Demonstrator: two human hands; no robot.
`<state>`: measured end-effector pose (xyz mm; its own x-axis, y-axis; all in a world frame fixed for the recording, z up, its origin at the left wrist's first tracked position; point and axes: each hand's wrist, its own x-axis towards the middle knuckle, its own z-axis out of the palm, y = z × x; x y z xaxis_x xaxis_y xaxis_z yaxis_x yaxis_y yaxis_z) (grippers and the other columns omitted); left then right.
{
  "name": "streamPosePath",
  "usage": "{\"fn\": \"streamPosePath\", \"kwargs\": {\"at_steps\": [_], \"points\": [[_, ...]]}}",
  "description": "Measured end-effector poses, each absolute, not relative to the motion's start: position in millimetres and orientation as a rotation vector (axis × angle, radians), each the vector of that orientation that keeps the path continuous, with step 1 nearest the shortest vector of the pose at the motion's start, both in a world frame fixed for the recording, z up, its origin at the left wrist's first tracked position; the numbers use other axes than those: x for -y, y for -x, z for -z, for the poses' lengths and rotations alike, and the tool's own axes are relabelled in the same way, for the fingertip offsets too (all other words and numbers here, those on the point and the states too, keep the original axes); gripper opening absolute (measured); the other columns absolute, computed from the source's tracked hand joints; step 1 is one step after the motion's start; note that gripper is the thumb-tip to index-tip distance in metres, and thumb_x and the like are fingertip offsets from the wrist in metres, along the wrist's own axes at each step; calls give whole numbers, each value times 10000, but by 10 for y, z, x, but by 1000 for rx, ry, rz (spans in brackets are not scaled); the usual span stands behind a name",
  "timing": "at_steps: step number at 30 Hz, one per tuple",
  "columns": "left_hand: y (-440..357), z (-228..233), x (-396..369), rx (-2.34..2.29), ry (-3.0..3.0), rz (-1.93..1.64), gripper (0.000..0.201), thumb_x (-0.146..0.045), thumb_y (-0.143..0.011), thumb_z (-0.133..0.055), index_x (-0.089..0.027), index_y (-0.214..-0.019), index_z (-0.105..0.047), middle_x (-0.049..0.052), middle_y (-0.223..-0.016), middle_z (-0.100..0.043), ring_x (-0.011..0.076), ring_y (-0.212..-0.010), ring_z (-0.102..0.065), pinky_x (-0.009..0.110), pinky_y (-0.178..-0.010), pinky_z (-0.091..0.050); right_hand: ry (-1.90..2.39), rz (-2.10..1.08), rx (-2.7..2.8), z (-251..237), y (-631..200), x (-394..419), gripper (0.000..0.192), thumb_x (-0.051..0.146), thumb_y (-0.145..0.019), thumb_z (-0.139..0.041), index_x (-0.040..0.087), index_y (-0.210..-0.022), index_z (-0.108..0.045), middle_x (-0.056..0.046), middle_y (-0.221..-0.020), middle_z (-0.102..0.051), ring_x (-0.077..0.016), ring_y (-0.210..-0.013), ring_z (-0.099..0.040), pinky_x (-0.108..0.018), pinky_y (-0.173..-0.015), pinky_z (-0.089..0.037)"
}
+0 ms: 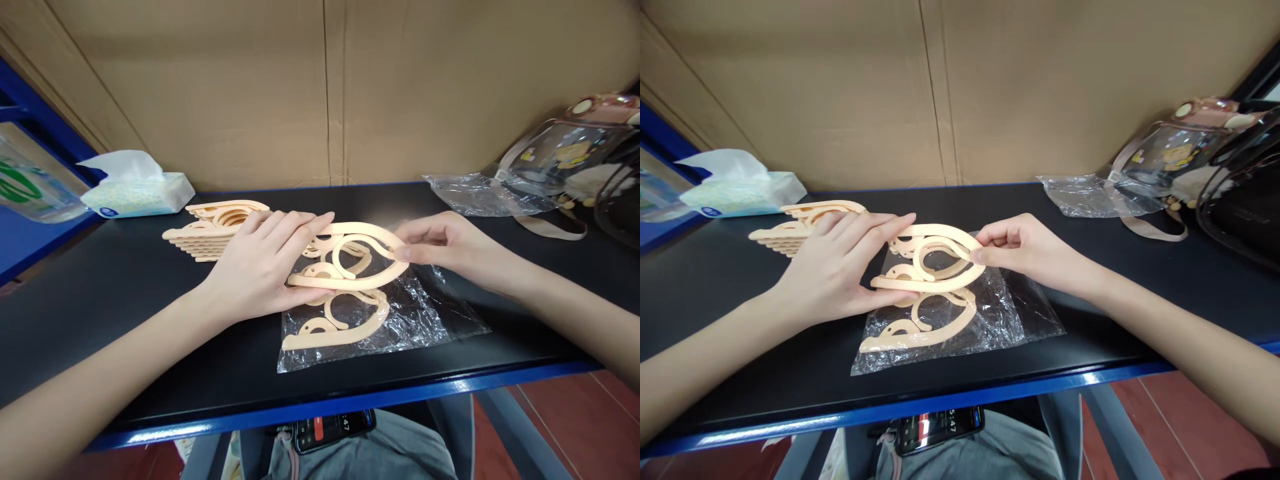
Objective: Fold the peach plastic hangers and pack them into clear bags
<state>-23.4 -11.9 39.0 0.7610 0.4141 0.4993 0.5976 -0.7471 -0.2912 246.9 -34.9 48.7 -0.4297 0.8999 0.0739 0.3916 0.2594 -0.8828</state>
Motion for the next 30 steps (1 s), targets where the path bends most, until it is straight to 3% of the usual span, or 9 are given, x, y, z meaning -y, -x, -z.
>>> {"fn": "streamPosePath", "kwargs": {"at_steps": [3,5,8,11,16,19,21,25,30], "points": [[248,-384,102,757,2519,582,744,-670,-841,-532,-159,-1376,-461,136,-1223,-635,295,-1035,-613,412,-885,-429,1164,-950,2027,-461,-2487,342,316,502,-844,-621,195,-825,-694,-18,-766,-679,-154,-695,-608,-268,-604,-463],[243,-374,103,733,2502,616,736,-663,-849,-527,-141,-1363,-461,139,-1207,-641,291,-1020,-621,410,-873,-431,1122,-730,2111,-435,-2496,340,333,506,-859,-607,200,-972,-672,-34,-884,-686,-153,-725,-601,-277,-624,-476],[209,-355,128,696,2479,647,735,-646,-854,-537,-97,-1337,-464,161,-1176,-649,290,-1009,-628,403,-851,-432,965,-306,2291,-414,-2491,352,638,533,-799,-678,212,-1322,-506,-107,-1229,-604,-227,-981,-605,-364,-824,-507],[148,-335,171,691,2505,660,740,-647,-853,-538,-86,-1329,-463,165,-1160,-651,291,-1027,-625,402,-845,-428,878,-38,2446,-419,-2459,390,774,563,-789,-671,233,-1433,-396,-124,-1388,-507,-317,-1229,-496,-472,-1004,-421],[70,-315,228,730,2602,680,786,-674,-832,-552,-87,-1345,-454,168,-1169,-642,288,-1040,-615,391,-841,-432,885,131,2535,-442,-2396,452,671,518,-864,-583,246,-1443,-383,-105,-1331,-574,-314,-1147,-546,-481,-939,-432],[92,-329,212,787,2664,633,886,-700,-830,-528,-102,-1450,-324,191,-1311,-563,309,-1171,-552,416,-935,-420,930,237,2542,-504,-2443,434,677,503,-861,-577,207,-1438,-383,-127,-1304,-590,-319,-1106,-562,-479,-909,-437],[142,-350,170,849,2692,562,797,-620,-892,-496,-110,-1470,-295,194,-1399,-495,312,-1251,-494,439,-1000,-395,1038,291,2505,-585,-2555,390,716,518,-838,-596,181,-1434,-386,-149,-1274,-599,-327,-1080,-572,-488,-907,-438],[285,-392,49,902,2709,437,483,-389,-957,-423,-125,-1358,-479,139,-1339,-565,288,-1275,-478,479,-1085,-342,1301,190,2363,-783,-2949,269,753,550,-812,-608,201,-1436,-374,-124,-1230,-618,-299,-1088,-599,-455,-954,-447],[403,-395,-46,892,2701,314,417,-318,-951,-385,-120,-1244,-607,127,-1234,-649,302,-1255,-505,565,-1128,-272,1655,-74,2329,-913,-3352,202,813,678,-679,-640,271,-1358,-452,-102,-1197,-656,-287,-923,-667,-419,-779,-538]]}}
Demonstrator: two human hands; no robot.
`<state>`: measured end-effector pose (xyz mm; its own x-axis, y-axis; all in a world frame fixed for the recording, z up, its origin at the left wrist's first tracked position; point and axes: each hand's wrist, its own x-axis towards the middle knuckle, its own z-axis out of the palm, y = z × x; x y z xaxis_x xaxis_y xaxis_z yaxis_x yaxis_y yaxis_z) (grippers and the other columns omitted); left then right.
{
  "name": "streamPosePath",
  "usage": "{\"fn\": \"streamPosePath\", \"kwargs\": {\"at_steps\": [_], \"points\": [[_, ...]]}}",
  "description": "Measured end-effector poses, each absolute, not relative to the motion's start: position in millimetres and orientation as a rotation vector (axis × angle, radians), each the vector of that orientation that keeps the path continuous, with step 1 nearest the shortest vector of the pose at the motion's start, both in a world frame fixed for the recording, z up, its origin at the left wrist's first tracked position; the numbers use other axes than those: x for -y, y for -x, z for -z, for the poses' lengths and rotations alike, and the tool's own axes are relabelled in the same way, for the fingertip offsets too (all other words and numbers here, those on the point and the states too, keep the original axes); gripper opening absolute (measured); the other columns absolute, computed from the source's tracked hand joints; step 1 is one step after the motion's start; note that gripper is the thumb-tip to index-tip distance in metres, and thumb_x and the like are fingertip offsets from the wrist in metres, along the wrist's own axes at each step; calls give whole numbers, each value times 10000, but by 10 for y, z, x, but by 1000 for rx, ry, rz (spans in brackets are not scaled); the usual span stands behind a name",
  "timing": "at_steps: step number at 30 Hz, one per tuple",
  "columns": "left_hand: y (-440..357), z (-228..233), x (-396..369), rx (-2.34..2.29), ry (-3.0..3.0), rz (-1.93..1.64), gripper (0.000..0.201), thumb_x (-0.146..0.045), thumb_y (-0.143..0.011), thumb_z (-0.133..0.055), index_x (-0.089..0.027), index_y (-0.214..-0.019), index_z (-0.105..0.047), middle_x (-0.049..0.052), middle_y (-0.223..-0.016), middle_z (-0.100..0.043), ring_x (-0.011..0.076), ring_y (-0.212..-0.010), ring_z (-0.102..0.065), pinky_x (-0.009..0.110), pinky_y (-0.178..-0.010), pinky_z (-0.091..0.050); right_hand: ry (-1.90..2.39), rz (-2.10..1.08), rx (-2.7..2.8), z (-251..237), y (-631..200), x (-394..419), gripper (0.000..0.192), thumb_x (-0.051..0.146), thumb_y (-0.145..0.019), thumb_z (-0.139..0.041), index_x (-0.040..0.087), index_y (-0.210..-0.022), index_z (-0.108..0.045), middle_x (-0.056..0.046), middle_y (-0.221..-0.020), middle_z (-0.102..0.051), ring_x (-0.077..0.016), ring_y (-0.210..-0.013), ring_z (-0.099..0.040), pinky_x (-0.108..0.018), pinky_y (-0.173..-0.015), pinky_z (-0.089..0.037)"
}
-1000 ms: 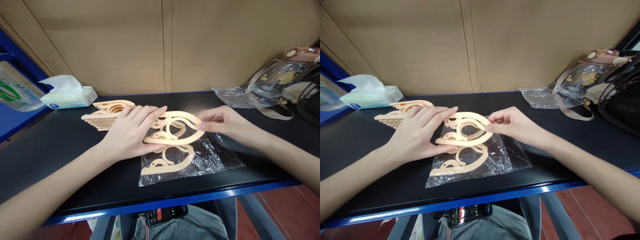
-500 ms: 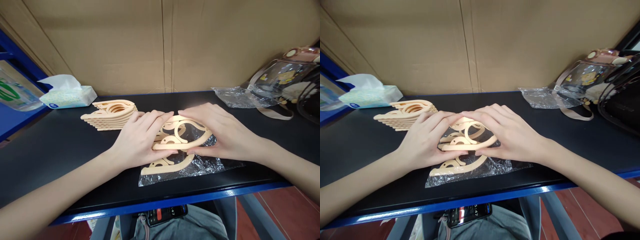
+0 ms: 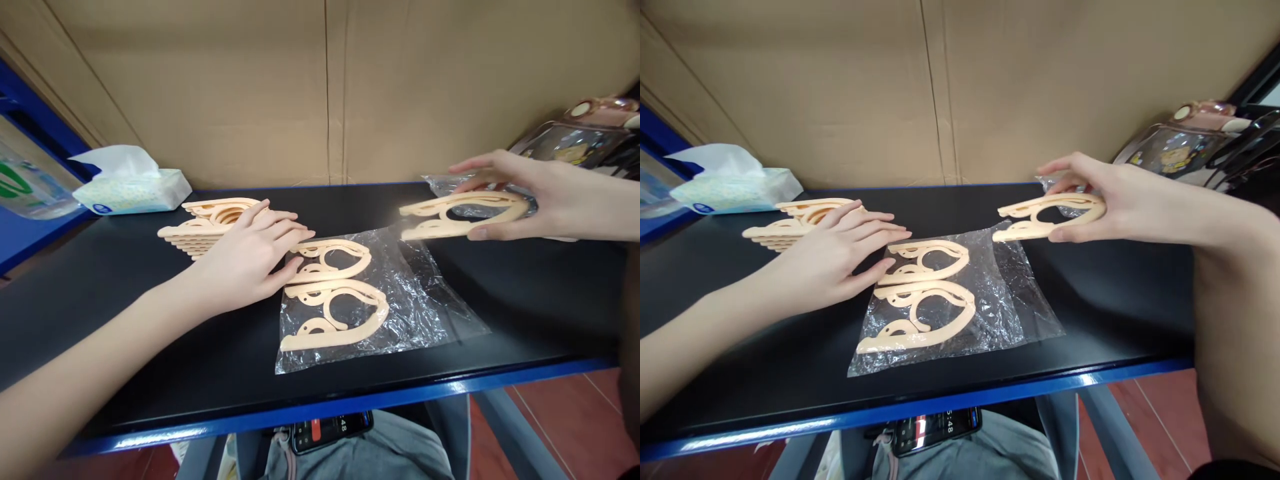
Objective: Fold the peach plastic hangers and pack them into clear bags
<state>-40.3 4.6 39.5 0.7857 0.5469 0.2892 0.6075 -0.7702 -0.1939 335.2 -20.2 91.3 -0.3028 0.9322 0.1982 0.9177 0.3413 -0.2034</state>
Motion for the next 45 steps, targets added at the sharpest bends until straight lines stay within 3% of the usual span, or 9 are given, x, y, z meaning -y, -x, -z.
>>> {"fn": "streamPosePath", "kwargs": {"at_steps": [5,9,14,18,24,30,35,40,45], "points": [[424,-351,-83,848,2705,230,402,-211,-938,-333,-155,-1144,-674,85,-1124,-704,267,-1219,-542,574,-1148,-244,1830,-286,2467,-866,-3282,224,875,727,-600,-644,288,-1335,-465,-100,-1247,-637,-312,-964,-654,-443,-777,-540],[446,-321,-117,797,2701,197,403,-163,-916,-339,-156,-1150,-667,58,-1136,-705,253,-1202,-546,561,-1165,-225,1839,-263,2548,-765,-3136,239,864,734,-625,-655,316,-1352,-448,-78,-1217,-646,-291,-949,-655,-412,-749,-536],[481,-309,-153,754,2684,162,439,-57,-859,-365,-176,-1171,-650,30,-1139,-707,255,-1212,-529,560,-1173,-197,1687,-113,2625,-699,-3067,253,728,654,-735,-646,352,-1357,-417,-58,-1166,-653,-266,-969,-637,-386,-757,-514],[475,-290,-170,704,2631,167,431,-43,-849,-398,-174,-1171,-652,48,-1133,-709,263,-1214,-533,569,-1174,-195,1580,-86,2625,-700,-2980,260,648,566,-742,-671,292,-1295,-474,-77,-1200,-634,-287,-1024,-612,-411,-810,-499],[442,-271,-173,655,2506,109,428,-39,-889,-364,-139,-1188,-653,90,-1082,-716,256,-1190,-555,577,-1152,-252,1369,-111,2626,-551,-2807,232,616,539,-726,-666,259,-1253,-515,-91,-1119,-649,-313,-1002,-592,-440,-815,-480],[443,-260,-195,611,2478,136,367,-56,-927,-378,-124,-1131,-675,84,-1026,-721,237,-1100,-582,504,-1122,-320,1157,-118,2607,-366,-2668,186,653,581,-793,-627,205,-1309,-487,-113,-1275,-602,-314,-1105,-548,-453,-914,-435],[405,-296,-164,593,2358,88,335,-47,-932,-395,-87,-1097,-684,109,-982,-710,258,-1006,-585,443,-997,-421,1127,-166,2597,-318,-2659,151,798,665,-811,-576,188,-1425,-395,-127,-1330,-574,-312,-1169,-537,-465,-964,-415],[395,-347,-132,667,2366,18,299,-55,-942,-416,-104,-1058,-688,104,-939,-703,261,-961,-575,414,-868,-434,1258,-252,2616,-338,-2772,120,860,653,-782,-618,255,-1484,-321,-80,-1177,-650,-281,-1022,-604,-457,-886,-459],[399,-350,-151,708,2425,37,310,-95,-963,-395,-134,-1030,-695,101,-942,-699,264,-963,-564,411,-852,-418,1217,-489,2439,-257,-2674,94,800,559,-765,-692,255,-1433,-375,-56,-1112,-673,-224,-924,-640,-391,-813,-502]]}}
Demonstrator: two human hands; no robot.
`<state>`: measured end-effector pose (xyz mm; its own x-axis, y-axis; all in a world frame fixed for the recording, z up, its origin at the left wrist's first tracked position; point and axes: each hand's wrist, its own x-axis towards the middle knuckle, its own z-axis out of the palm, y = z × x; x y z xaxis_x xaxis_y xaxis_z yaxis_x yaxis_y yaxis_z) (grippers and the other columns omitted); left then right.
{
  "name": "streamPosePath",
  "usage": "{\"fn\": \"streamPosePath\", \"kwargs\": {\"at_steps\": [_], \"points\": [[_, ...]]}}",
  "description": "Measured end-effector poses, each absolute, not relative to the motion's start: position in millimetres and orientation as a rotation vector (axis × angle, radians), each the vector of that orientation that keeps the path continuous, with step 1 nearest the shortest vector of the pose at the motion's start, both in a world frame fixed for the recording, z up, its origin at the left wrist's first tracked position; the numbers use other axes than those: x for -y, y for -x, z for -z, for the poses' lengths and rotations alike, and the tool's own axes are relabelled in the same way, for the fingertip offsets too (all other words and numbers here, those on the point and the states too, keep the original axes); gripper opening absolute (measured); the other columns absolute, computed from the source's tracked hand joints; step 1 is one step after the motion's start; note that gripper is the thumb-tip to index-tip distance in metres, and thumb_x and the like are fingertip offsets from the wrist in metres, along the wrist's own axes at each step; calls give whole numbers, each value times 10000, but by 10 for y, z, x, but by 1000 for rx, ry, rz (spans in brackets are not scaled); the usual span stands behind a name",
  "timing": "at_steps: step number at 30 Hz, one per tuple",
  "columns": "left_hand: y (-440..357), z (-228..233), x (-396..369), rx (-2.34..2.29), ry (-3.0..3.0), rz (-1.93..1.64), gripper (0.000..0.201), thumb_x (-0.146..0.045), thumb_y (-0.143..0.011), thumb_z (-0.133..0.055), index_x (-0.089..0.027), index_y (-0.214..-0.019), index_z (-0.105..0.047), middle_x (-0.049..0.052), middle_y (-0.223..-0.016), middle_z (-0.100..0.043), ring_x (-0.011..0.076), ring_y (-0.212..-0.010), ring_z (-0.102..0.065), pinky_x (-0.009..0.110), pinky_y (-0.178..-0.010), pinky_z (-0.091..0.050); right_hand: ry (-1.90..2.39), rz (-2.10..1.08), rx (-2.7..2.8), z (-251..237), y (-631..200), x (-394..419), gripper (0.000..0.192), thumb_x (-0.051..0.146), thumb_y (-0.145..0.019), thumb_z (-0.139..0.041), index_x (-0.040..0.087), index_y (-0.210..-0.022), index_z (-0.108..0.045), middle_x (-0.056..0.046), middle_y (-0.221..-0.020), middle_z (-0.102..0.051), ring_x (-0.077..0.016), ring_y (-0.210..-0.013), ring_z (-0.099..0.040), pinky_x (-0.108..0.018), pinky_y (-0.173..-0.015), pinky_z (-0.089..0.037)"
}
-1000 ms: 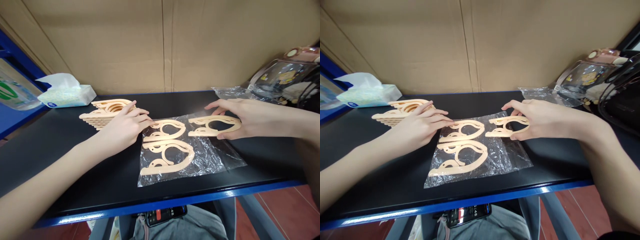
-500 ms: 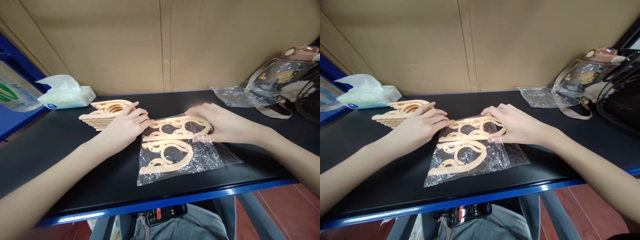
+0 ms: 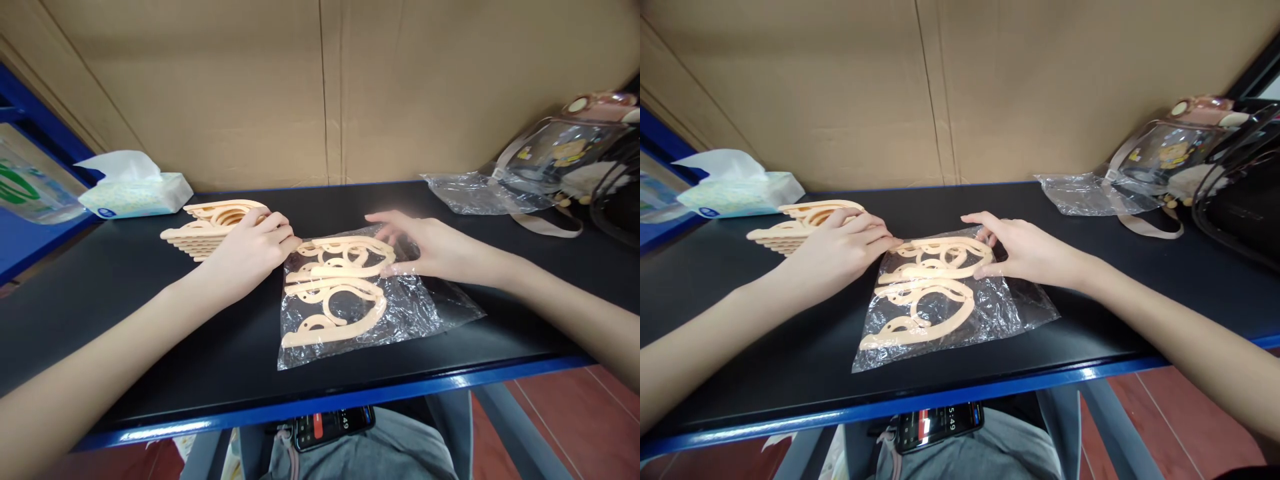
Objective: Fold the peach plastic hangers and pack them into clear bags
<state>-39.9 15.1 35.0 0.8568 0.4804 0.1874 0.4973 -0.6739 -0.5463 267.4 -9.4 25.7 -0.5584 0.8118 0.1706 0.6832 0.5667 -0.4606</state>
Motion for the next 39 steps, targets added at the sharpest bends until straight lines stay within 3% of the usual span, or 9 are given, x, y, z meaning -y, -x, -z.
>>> {"fn": "streamPosePath", "kwargs": {"at_steps": [4,9,19,32,36,39], "points": [[403,-325,-172,712,2489,124,339,-133,-973,-365,-121,-1037,-697,120,-942,-693,267,-960,-570,417,-857,-434,1109,-579,2293,-152,-2555,82,745,502,-760,-719,258,-1389,-406,-66,-1165,-684,-228,-980,-655,-387,-799,-508],[402,-307,-162,737,2492,200,409,-123,-972,-310,-42,-1242,-606,171,-985,-683,276,-981,-574,422,-850,-460,1073,-630,2212,-94,-2509,76,692,465,-753,-737,263,-1345,-440,-54,-1181,-697,-214,-1001,-658,-371,-780,-506],[373,-345,-176,699,2516,172,372,-159,-991,-324,-138,-1047,-691,111,-942,-714,267,-958,-574,413,-841,-430,1100,-604,2193,-49,-2470,99,678,522,-750,-727,246,-1314,-470,-66,-1153,-695,-191,-827,-636,-366,-727,-505],[361,-387,-172,765,2486,140,397,-78,-935,-309,-161,-958,-697,119,-930,-695,296,-981,-588,490,-905,-431,1134,-391,2263,0,-2456,96,648,573,-799,-661,220,-1311,-483,-62,-1065,-681,-205,-827,-614,-362,-721,-514],[363,-424,-106,820,2642,260,358,-247,-976,-339,-164,-1106,-663,99,-1079,-683,270,-1048,-582,468,-974,-419,1161,-371,2267,6,-2450,108,642,575,-810,-648,208,-1312,-485,-65,-1066,-671,-201,-825,-602,-364,-740,-510],[374,-446,-42,883,2745,256,550,-550,-939,-403,-147,-1270,-582,121,-1204,-647,287,-1143,-549,505,-1067,-350,1169,-362,2271,14,-2450,104,639,570,-814,-647,202,-1311,-485,-65,-1067,-664,-204,-840,-601,-370,-763,-507]]}}
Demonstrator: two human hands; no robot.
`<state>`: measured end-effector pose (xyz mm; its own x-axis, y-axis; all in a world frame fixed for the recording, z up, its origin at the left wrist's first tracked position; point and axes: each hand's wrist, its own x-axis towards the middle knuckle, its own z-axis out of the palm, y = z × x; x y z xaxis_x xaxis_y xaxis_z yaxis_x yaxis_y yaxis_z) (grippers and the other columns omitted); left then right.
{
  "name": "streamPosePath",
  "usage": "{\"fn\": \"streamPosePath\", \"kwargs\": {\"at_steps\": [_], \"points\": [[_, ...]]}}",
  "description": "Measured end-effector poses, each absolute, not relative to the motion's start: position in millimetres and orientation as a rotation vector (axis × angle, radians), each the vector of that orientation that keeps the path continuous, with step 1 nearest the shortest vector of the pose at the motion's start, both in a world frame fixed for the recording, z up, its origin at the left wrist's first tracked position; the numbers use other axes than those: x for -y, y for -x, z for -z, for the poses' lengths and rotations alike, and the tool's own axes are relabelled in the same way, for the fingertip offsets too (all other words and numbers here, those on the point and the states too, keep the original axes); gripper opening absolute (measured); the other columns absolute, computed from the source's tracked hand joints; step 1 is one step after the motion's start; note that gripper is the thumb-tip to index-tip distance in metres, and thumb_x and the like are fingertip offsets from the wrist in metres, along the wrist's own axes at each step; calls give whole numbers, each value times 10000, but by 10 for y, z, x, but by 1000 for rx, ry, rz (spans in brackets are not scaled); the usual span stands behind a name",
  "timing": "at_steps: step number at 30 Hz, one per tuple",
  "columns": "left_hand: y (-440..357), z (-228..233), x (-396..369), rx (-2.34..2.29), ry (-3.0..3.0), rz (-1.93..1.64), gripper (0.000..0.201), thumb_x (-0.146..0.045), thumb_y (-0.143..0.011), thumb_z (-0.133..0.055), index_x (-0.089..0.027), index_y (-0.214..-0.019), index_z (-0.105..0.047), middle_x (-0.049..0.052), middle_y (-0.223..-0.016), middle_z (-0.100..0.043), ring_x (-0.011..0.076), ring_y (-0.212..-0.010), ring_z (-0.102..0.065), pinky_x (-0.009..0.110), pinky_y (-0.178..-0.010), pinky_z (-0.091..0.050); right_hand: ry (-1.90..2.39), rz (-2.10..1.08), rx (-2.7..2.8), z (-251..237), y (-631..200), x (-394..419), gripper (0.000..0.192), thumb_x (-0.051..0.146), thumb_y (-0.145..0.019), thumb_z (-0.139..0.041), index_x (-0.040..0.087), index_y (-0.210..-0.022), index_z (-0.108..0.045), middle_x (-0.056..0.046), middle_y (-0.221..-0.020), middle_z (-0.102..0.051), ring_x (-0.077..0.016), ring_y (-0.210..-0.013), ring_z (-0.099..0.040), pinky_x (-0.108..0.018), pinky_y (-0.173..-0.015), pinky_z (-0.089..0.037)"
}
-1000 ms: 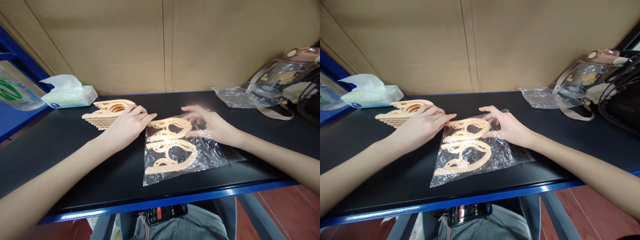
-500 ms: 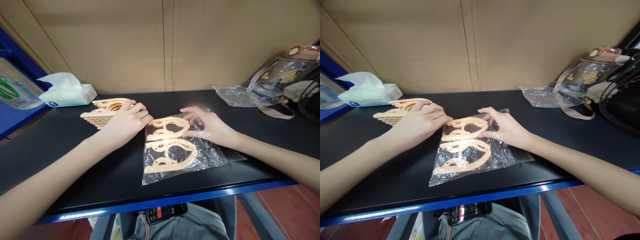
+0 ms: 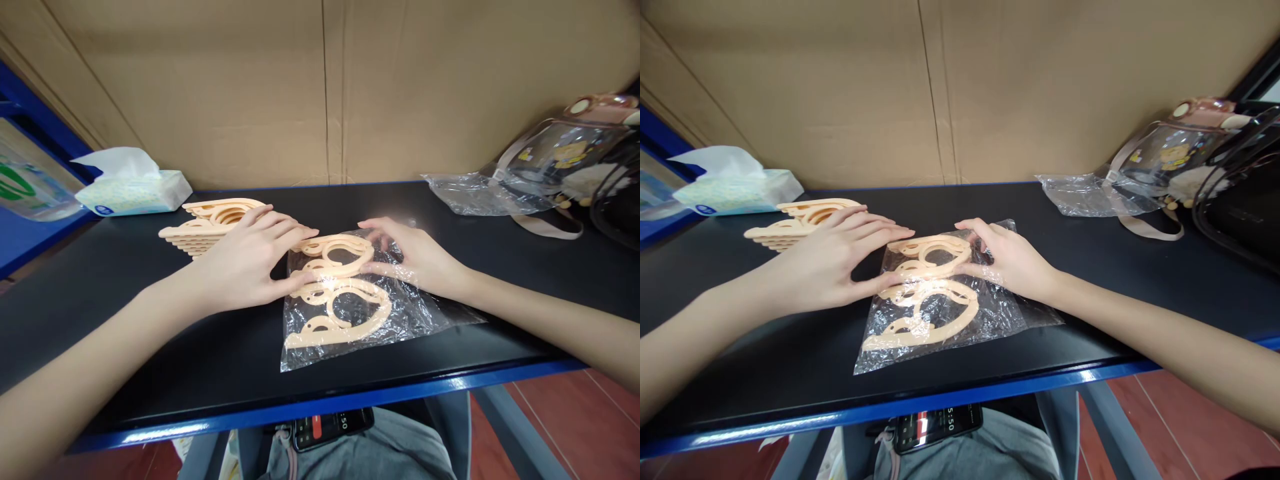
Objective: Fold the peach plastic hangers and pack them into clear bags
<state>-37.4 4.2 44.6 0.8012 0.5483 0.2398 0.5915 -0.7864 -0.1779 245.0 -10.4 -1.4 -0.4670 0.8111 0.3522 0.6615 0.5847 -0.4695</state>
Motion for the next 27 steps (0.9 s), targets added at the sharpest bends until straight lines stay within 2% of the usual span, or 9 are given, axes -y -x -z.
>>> {"fn": "streamPosePath", "kwargs": {"at_steps": [3,10,15,22,27], "points": [[398,-446,-28,919,2723,188,706,-656,-885,-427,-121,-1329,-548,153,-1250,-630,317,-1217,-509,554,-1119,-266,1178,-347,2297,18,-2458,98,633,551,-831,-635,213,-1338,-464,-65,-1092,-655,-209,-871,-604,-378,-779,-509],[426,-435,-79,929,2757,123,624,-625,-920,-387,-150,-1261,-604,124,-1203,-659,294,-1246,-503,572,-1153,-213,1220,-239,2350,5,-2457,125,669,623,-834,-586,230,-1361,-464,-86,-1054,-657,-247,-922,-610,-410,-772,-522],[428,-440,-63,845,2746,140,569,-551,-953,-376,-137,-1263,-613,117,-1190,-678,321,-1276,-484,622,-1164,-160,1220,-220,2346,5,-2455,137,637,586,-851,-588,224,-1360,-464,-84,-1064,-660,-241,-908,-618,-396,-746,-528],[427,-419,-54,804,2724,128,512,-430,-974,-370,-105,-1308,-582,130,-1287,-637,341,-1339,-427,624,-1174,-154,1210,-202,2351,11,-2466,136,594,537,-867,-591,227,-1356,-459,-75,-1093,-659,-242,-931,-626,-400,-757,-536],[408,-393,-53,813,2736,165,466,-334,-974,-342,-128,-1325,-569,114,-1347,-596,338,-1366,-398,656,-1153,-168,1198,-193,2376,9,-2458,112,568,514,-893,-565,220,-1365,-450,-79,-1115,-655,-238,-944,-623,-423,-810,-531]]}}
